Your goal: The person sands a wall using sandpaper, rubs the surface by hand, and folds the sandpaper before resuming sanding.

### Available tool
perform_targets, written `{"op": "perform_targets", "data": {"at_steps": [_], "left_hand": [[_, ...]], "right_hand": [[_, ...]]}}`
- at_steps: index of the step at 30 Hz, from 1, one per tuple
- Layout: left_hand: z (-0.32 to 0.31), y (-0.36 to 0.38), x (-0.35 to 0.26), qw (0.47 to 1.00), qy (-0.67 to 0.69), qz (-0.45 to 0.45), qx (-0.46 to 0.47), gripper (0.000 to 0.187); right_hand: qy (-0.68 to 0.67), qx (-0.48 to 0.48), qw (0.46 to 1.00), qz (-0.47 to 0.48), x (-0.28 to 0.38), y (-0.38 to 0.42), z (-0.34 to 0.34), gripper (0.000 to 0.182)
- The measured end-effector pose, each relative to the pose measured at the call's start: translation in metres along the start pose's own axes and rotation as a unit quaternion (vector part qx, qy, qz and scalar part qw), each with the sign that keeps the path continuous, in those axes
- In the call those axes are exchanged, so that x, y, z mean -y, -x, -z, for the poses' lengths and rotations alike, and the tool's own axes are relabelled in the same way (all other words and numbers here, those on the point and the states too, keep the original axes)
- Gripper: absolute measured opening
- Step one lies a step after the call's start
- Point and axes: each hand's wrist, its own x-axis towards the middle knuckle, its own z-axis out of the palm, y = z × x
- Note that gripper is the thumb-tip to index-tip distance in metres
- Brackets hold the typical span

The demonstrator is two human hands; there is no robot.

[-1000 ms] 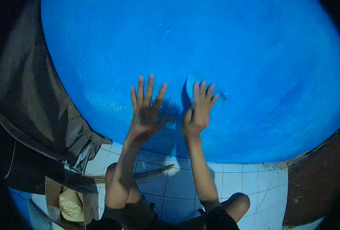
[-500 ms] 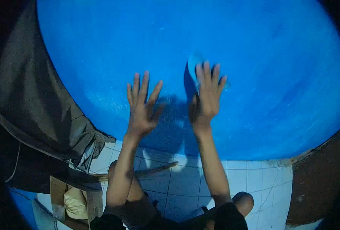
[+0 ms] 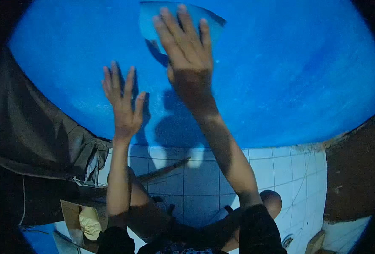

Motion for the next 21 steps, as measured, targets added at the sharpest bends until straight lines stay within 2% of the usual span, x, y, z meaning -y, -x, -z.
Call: {"op": "perform_targets", "data": {"at_steps": [2,6,8,10,12,15,17,19,21], "left_hand": [[-0.004,-0.002,-0.002,1.000,-0.002,-0.001,-0.021,0.059],[-0.008,0.001,0.006,0.997,-0.066,-0.034,-0.017,0.059],[-0.009,-0.005,0.003,0.997,-0.057,-0.028,-0.037,0.059],[-0.013,0.001,-0.003,0.998,-0.043,-0.018,-0.034,0.059],[-0.018,0.000,-0.001,0.997,-0.055,-0.014,-0.043,0.060],[-0.015,0.001,0.002,0.999,-0.041,-0.007,-0.025,0.062],[-0.017,0.003,0.003,0.998,-0.045,-0.013,-0.029,0.062],[-0.015,0.004,0.005,0.997,-0.056,-0.017,-0.043,0.063],[-0.014,0.004,0.003,0.999,-0.030,0.000,-0.018,0.063]], "right_hand": [[-0.035,-0.002,0.999,-0.020,-0.002,0.017,0.000,0.052],[-0.007,0.049,0.996,-0.078,-0.010,0.151,-0.003,0.056],[-0.002,0.056,0.996,-0.069,-0.016,0.140,-0.003,0.057],[0.040,0.018,0.997,-0.057,-0.009,0.080,0.000,0.049],[0.024,0.000,0.999,-0.048,-0.003,0.011,0.002,0.050],[0.018,0.005,0.999,-0.037,0.001,0.001,0.002,0.050],[-0.014,0.016,0.997,-0.076,0.007,0.061,0.001,0.052],[0.019,0.104,0.991,-0.083,0.006,0.136,-0.005,0.053],[0.031,0.084,0.994,-0.062,0.001,0.119,-0.002,0.051]]}}
